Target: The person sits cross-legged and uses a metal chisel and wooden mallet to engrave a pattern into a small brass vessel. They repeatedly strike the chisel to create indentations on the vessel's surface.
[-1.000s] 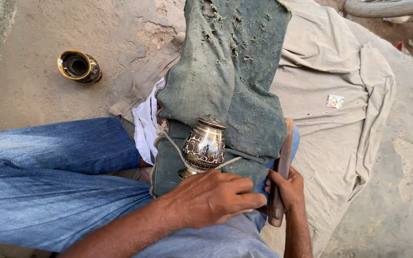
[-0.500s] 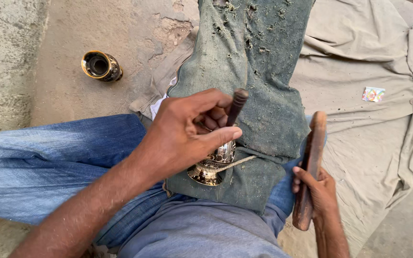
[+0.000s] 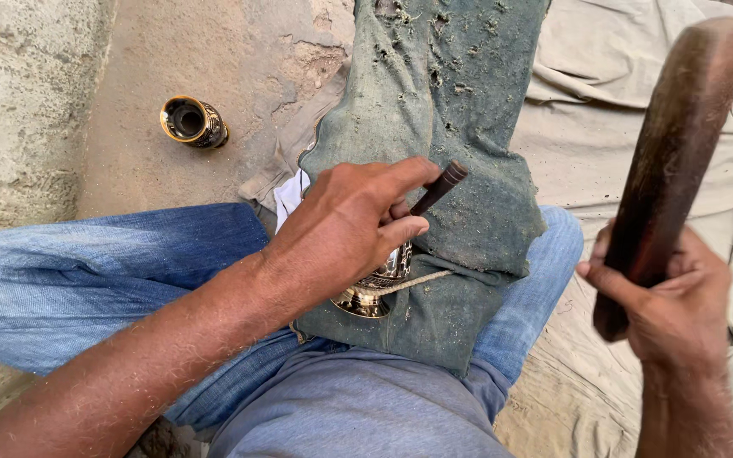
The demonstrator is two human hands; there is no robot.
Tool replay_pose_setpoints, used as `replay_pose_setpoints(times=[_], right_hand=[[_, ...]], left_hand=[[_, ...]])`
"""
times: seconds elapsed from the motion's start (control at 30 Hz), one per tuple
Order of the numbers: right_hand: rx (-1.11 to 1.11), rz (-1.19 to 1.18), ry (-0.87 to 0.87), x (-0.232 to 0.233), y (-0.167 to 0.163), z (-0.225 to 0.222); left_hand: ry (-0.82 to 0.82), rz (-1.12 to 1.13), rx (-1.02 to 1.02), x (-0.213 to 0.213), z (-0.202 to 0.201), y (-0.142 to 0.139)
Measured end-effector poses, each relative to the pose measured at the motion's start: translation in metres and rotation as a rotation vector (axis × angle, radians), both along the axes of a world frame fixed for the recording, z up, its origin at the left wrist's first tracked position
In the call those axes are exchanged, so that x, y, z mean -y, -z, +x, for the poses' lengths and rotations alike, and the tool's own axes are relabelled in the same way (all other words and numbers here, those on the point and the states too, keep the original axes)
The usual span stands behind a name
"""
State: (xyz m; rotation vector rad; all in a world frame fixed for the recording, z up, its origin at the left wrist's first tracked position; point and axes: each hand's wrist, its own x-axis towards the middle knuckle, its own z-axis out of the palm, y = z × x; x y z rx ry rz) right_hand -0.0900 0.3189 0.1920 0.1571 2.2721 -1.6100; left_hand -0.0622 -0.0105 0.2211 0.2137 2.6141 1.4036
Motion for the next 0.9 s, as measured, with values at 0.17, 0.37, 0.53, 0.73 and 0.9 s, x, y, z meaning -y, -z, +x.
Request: replay_pose_setpoints(times=[0.17, 0.37, 0.53, 0.73, 0.9], right_hand=[[-0.069, 0.487, -0.303, -0.003, -0.015, -0.026], [0.025, 0.491, -0.308, 0.002, -0.028, -0.042], [-0.07, 0.91, -0.619, 0.008, -0.039, -0.051], [-0.074, 0.608, -0.38, 0.015, -0.041, -0.047], [0.017, 0.872, -0.597, 0.0, -0.03, -0.042]], left_hand=[[-0.008, 0.03, 0.096, 0.002, -0.002, 0.006], [-0.012, 0.056, 0.079, 0.003, 0.001, 0.008], [0.008, 0.014, 0.044, 0.003, 0.0, 0.007], [0.023, 0.018, 0.042, 0.002, -0.003, 0.006], [0.022, 0.026, 0.027, 0.002, -0.003, 0.005]])
